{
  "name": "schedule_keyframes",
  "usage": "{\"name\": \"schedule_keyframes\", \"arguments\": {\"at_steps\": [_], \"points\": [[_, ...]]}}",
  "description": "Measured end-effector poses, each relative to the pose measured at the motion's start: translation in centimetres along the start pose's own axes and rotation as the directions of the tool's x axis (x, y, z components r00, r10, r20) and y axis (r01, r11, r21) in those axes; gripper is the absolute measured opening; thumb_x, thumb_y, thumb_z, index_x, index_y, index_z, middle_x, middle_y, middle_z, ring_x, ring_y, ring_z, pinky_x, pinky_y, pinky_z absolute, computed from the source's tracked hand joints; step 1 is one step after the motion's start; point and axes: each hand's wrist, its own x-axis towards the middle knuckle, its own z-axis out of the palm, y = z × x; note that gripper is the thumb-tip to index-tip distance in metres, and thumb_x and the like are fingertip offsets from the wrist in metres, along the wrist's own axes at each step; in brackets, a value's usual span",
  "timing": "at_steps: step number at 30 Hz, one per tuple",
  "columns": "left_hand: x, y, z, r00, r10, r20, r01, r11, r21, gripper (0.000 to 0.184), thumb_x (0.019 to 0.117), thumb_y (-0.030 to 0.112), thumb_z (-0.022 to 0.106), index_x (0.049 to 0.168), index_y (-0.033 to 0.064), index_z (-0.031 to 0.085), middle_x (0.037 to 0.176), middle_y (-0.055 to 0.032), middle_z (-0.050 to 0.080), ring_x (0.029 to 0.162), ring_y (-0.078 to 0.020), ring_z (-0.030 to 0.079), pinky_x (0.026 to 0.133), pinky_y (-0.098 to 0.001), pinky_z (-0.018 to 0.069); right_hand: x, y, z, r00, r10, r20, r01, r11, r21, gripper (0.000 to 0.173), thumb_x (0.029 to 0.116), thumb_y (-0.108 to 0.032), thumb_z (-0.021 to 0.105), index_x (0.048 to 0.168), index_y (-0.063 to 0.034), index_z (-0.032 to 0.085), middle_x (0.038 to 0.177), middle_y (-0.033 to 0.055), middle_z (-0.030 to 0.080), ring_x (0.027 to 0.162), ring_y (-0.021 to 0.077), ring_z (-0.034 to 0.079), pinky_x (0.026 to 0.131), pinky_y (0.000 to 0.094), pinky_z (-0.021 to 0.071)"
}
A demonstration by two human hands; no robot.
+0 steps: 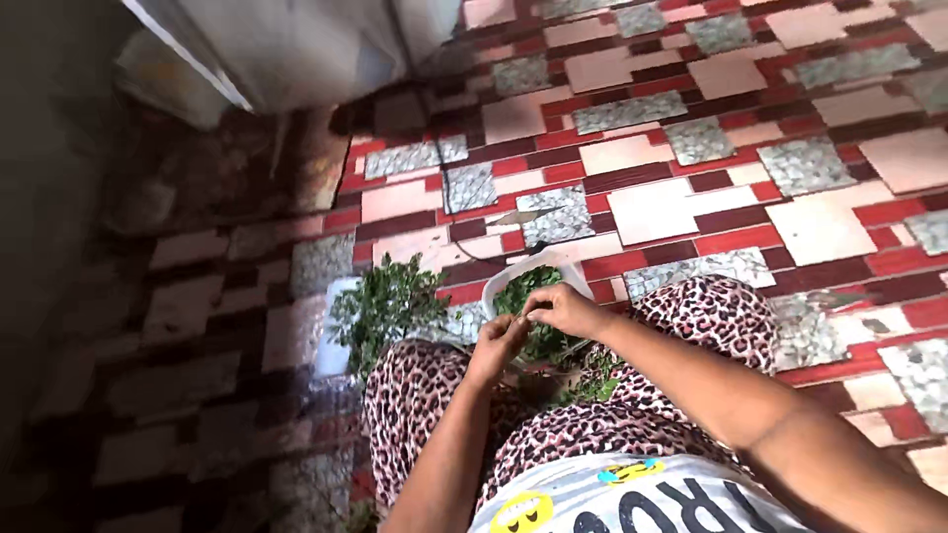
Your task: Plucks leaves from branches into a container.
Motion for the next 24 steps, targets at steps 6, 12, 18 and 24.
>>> {"name": "schedule_keyframes", "arguments": {"at_steps": [6,12,18,24], "points": [[0.0,-0.4,-0.1,0.997,0.078,-0.03,-0.081,0.99,-0.112,0.011,0.0978,0.01,0.063,0.092,0.0051,0.071,0.071,0.0025,0.063,0.053,-0.0018,0.051,0.049,-0.0183,0.0432,-0.9,1.6,-1.0,0.993,0.116,-0.007,-0.107,0.933,0.344,0.01,0.0919,-0.002,0.068,0.099,0.0044,0.069,0.09,0.0062,0.069,0.075,0.0053,0.063,0.074,0.0235,0.0549],[0.3,-0.9,-0.1,0.997,0.059,-0.047,-0.063,0.994,-0.092,0.013,0.0972,0.007,0.062,0.089,0.0059,0.072,0.071,0.0015,0.064,0.053,-0.0008,0.05,0.049,-0.0174,0.0417,-0.7,1.2,-1.9,0.99,0.132,0.05,-0.14,0.969,0.203,0.011,0.0906,-0.003,0.068,0.099,0.0038,0.07,0.096,0.011,0.068,0.082,0.0098,0.061,0.076,0.0287,0.0516],[0.0,-1.0,-0.2,0.998,0.066,-0.025,-0.067,0.995,-0.079,0.013,0.097,0.008,0.062,0.088,0.0066,0.072,0.07,0.0022,0.064,0.053,-0.0009,0.05,0.049,-0.0172,0.0419,-0.1,1.4,-3.7,0.986,0.12,0.117,-0.138,0.978,0.155,0.008,0.0892,0.0,0.069,0.096,0.0048,0.069,0.088,0.009,0.066,0.075,0.0082,0.058,0.07,0.0267,0.0499],[-0.1,-0.9,-0.3,0.998,0.062,-0.015,-0.063,0.993,-0.103,0.013,0.0966,0.008,0.063,0.089,0.0067,0.073,0.071,0.0014,0.065,0.053,-0.0007,0.051,0.05,-0.0169,0.0424,0.0,2.1,-4.6,0.985,0.132,0.115,-0.15,0.975,0.165,0.007,0.0897,0.003,0.065,0.096,0.0055,0.068,0.087,0.0097,0.065,0.07,0.0088,0.056,0.066,0.0261,0.0489]]}}
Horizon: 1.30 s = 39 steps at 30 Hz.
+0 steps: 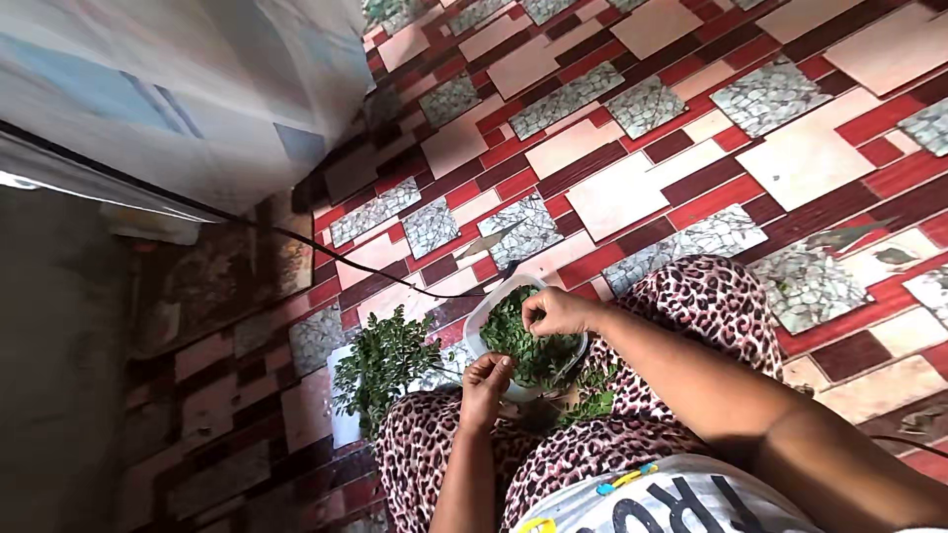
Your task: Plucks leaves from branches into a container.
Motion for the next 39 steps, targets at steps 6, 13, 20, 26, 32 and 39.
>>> {"name": "schedule_keyframes", "arguments": {"at_steps": [6,13,20,26,32,39], "points": [[-0.2,0.8,-0.3,0.988,0.098,-0.115,-0.063,0.958,0.281,0.014,0.0987,0.007,0.06,0.102,-0.0012,0.071,0.08,-0.0011,0.068,0.062,-0.0043,0.058,0.057,-0.0203,0.0505,0.2,1.0,-1.1,0.962,0.114,-0.249,-0.066,0.979,0.195,0.005,0.095,0.0,0.067,0.099,0.0021,0.07,0.082,0.0063,0.069,0.064,0.0093,0.061,0.061,0.0254,0.0523],[1.1,3.0,1.3,0.938,0.345,-0.044,-0.281,0.825,0.49,0.055,0.1079,0.034,0.038,0.134,-0.0111,0.054,0.134,-0.0225,0.058,0.122,-0.0223,0.06,0.104,-0.0398,0.0506,0.5,1.4,1.0,0.966,0.035,-0.255,0.035,0.963,0.266,0.023,0.0915,0.002,0.071,0.114,0.0034,0.065,0.086,0.0095,0.069,0.068,0.0126,0.064,0.065,0.028,0.0556],[4.1,1.4,2.9,0.946,0.313,0.08,-0.312,0.819,0.482,0.021,0.0893,-0.003,0.071,0.11,-0.0073,0.07,0.107,-0.0159,0.072,0.096,-0.0191,0.071,0.089,-0.0357,0.0609,0.1,1.0,2.7,0.964,0.117,-0.24,-0.027,0.937,0.348,0.05,0.0884,0.003,0.074,0.135,0.0049,0.057,0.098,0.0162,0.071,0.078,0.0148,0.067,0.074,0.0309,0.0572],[3.8,0.8,3.3,0.951,0.306,0.049,-0.292,0.831,0.473,0.02,0.0861,-0.004,0.074,0.106,-0.0064,0.073,0.102,-0.0139,0.072,0.091,-0.0158,0.071,0.087,-0.0322,0.0612,0.2,0.9,2.5,0.973,0.214,-0.083,-0.164,0.901,0.402,0.049,0.098,-0.002,0.065,0.144,0.0073,0.048,0.092,0.0144,0.07,0.068,0.0119,0.066,0.066,0.0263,0.0567],[4.0,0.7,2.7,0.977,0.019,-0.211,-0.011,0.999,0.035,0.008,0.0921,-0.005,0.067,0.1,-0.0046,0.07,0.089,-0.01,0.072,0.078,-0.0155,0.069,0.078,-0.0326,0.0601,0.0,0.8,1.3,0.956,0.287,-0.052,-0.237,0.868,0.435,0.03,0.1107,-0.015,0.044,0.131,0.0,0.058,0.091,0.0111,0.069,0.071,0.015,0.068,0.066,0.0292,0.0576],[3.8,0.5,2.5,0.985,-0.027,-0.169,0.029,1.0,0.008,0.006,0.0921,-0.003,0.067,0.097,-0.0026,0.07,0.088,-0.0087,0.072,0.078,-0.0144,0.068,0.075,-0.0309,0.0588,0.2,1.4,2.5,0.981,0.139,-0.139,-0.107,0.971,0.214,0.012,0.098,-0.01,0.069,0.102,0.0014,0.067,0.087,0.0094,0.068,0.069,0.0121,0.064,0.066,0.0273,0.0546]]}}
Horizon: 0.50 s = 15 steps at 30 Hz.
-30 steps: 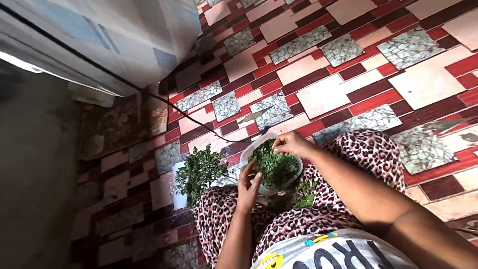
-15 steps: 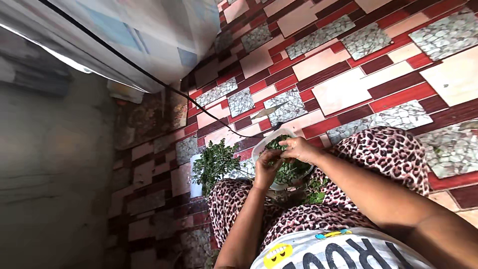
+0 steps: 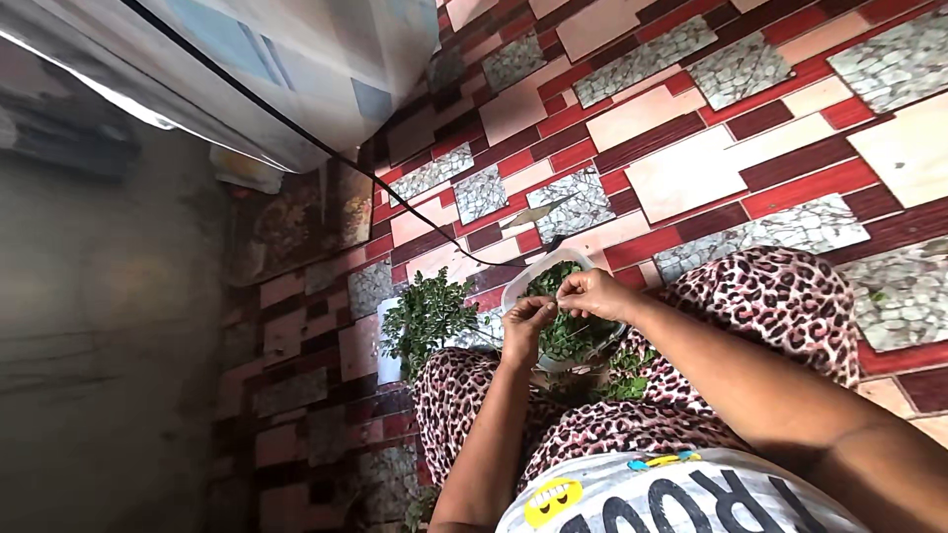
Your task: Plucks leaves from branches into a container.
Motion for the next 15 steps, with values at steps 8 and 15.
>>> {"name": "schedule_keyframes", "arguments": {"at_steps": [8,15], "points": [[-0.04,0.12,0.39,0.985,-0.158,0.065,0.166,0.975,-0.148,0.026,0.1088,0.013,0.038,0.108,0.0003,0.061,0.09,-0.0102,0.07,0.078,-0.0176,0.07,0.076,-0.0339,0.0596,0.18,0.31,0.39,0.997,0.026,-0.079,-0.032,0.997,-0.076,0.012,0.1004,-0.01,0.065,0.101,0.0018,0.067,0.086,0.0117,0.067,0.069,0.0149,0.063,0.068,0.0319,0.0549],[0.05,0.22,0.84,0.987,-0.161,0.017,0.162,0.98,-0.12,0.008,0.0955,-0.006,0.06,0.1,-0.0014,0.064,0.088,-0.011,0.072,0.075,-0.0172,0.071,0.072,-0.032,0.0605,0.1,0.05,0.84,0.996,0.053,-0.07,-0.06,0.994,-0.091,0.012,0.1008,-0.009,0.063,0.099,0.0027,0.066,0.083,0.0113,0.066,0.068,0.0136,0.062,0.067,0.03,0.0544]]}}
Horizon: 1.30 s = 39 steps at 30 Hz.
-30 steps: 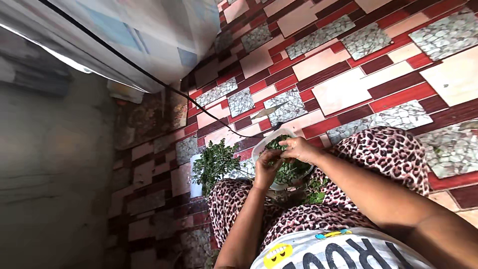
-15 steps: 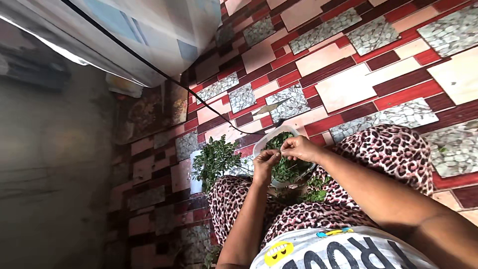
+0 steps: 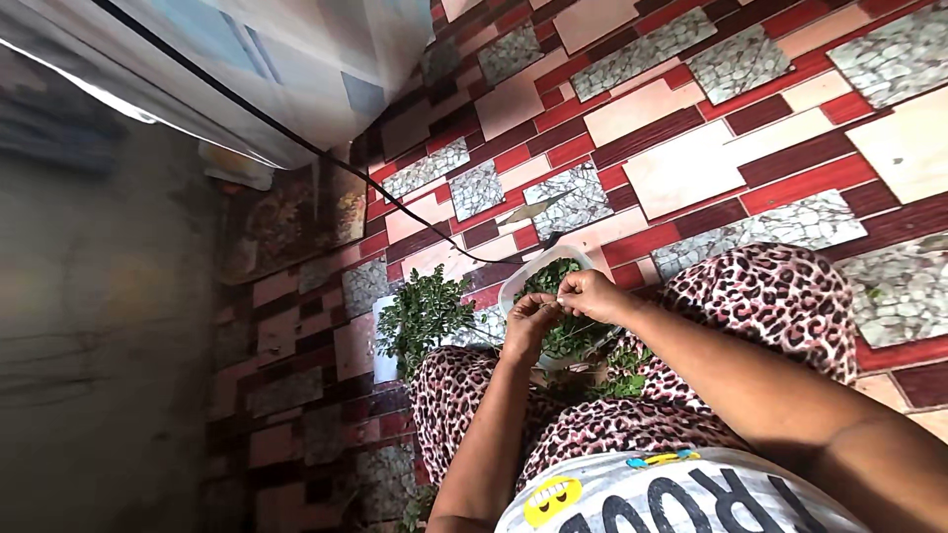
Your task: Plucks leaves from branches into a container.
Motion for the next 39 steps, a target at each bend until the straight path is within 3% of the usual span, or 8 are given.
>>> {"name": "schedule_keyframes", "arguments": {"at_steps": [13,19,24,27,31,33,36,39], "points": [[0.4,-0.6,-0.8,0.996,0.078,-0.046,-0.077,0.997,0.02,0.008,0.0937,-0.005,0.058,0.093,0.001,0.063,0.08,-0.0081,0.068,0.071,-0.0153,0.067,0.07,-0.0309,0.0585,-0.3,-0.5,-1.4,0.998,-0.018,-0.063,0.019,1.0,0.015,0.012,0.1006,-0.006,0.062,0.093,0.0012,0.065,0.077,0.0084,0.064,0.066,0.0132,0.061,0.065,0.0293,0.0537],[-0.1,-0.1,0.3,0.988,0.154,0.015,-0.149,0.925,0.349,0.023,0.0947,0.002,0.066,0.117,-0.0053,0.065,0.112,-0.0126,0.069,0.099,-0.0148,0.067,0.09,-0.0323,0.0559,-0.2,0.0,-1.0,0.999,-0.035,-0.04,0.033,0.999,-0.032,0.013,0.1011,-0.009,0.062,0.095,0.0015,0.065,0.081,0.0121,0.065,0.067,0.017,0.062,0.065,0.0335,0.0541],[0.1,-0.6,0.1,0.968,0.24,0.069,-0.246,0.866,0.435,0.006,0.0956,0.0,0.064,0.092,-0.0035,0.068,0.121,-0.0149,0.067,0.11,-0.018,0.066,0.095,-0.0352,0.0555,-0.5,-0.2,-0.8,0.997,-0.074,0.015,0.075,0.994,-0.08,0.013,0.1017,-0.009,0.062,0.094,0.0009,0.065,0.08,0.0104,0.064,0.067,0.0158,0.062,0.067,0.0329,0.0544],[-0.3,0.3,-0.2,0.964,0.262,0.046,-0.253,0.849,0.464,0.01,0.0979,0.003,0.061,0.098,-0.0026,0.069,0.124,-0.0124,0.067,0.108,-0.0162,0.066,0.094,-0.0357,0.0548,-0.5,-0.4,-1.0,0.987,-0.149,-0.052,0.141,0.981,-0.132,0.014,0.102,-0.008,0.059,0.094,0.0015,0.066,0.078,0.0113,0.062,0.068,0.0189,0.059,0.066,0.038,0.0517],[-3.0,3.4,-3.2,0.929,0.369,0.018,-0.32,0.778,0.541,0.02,0.1018,0.009,0.055,0.111,-0.0024,0.068,0.124,-0.0119,0.069,0.113,-0.0199,0.066,0.1,-0.041,0.0535,-0.1,-0.2,-2.2,0.977,-0.19,-0.098,0.161,0.956,-0.246,0.02,0.1033,-0.01,0.056,0.101,0.0009,0.072,0.09,0.0145,0.07,0.084,0.025,0.067,0.083,0.0464,0.0548],[-4.8,4.5,-5.2,0.917,0.399,0.02,-0.351,0.78,0.518,0.018,0.1027,0.009,0.052,0.107,-0.0002,0.067,0.12,-0.0097,0.07,0.11,-0.0181,0.066,0.099,-0.0395,0.0538,-0.2,-0.5,-2.3,0.988,-0.143,-0.05,0.122,0.944,-0.306,0.027,0.1069,-0.01,0.049,0.113,0.0005,0.073,0.103,0.0172,0.072,0.097,0.0293,0.069,0.094,0.0497,0.053],[-5.6,4.5,-5.2,0.956,0.276,0.1,-0.289,0.829,0.479,0.019,0.1033,0.012,0.05,0.103,0.0004,0.065,0.121,-0.0113,0.069,0.113,-0.0205,0.066,0.101,-0.0416,0.0535,-0.2,-1.0,-1.8,0.995,-0.105,0.004,0.099,0.927,-0.363,0.031,0.1087,-0.011,0.045,0.127,0.0006,0.068,0.117,0.0196,0.07,0.111,0.0327,0.066,0.103,0.0518,0.0489],[-4.0,3.6,-2.4,0.96,0.151,0.234,-0.247,0.851,0.464,0.024,0.1045,0.014,0.048,0.111,-0.0018,0.064,0.126,-0.0133,0.067,0.113,-0.0214,0.066,0.1,-0.0436,0.0546,0.3,-1.0,-1.1,0.986,-0.166,-0.015,0.151,0.926,-0.346,0.027,0.106,-0.011,0.052,0.123,0.0012,0.07,0.114,0.0202,0.07,0.107,0.0321,0.068,0.1,0.0508,0.0512]]}}
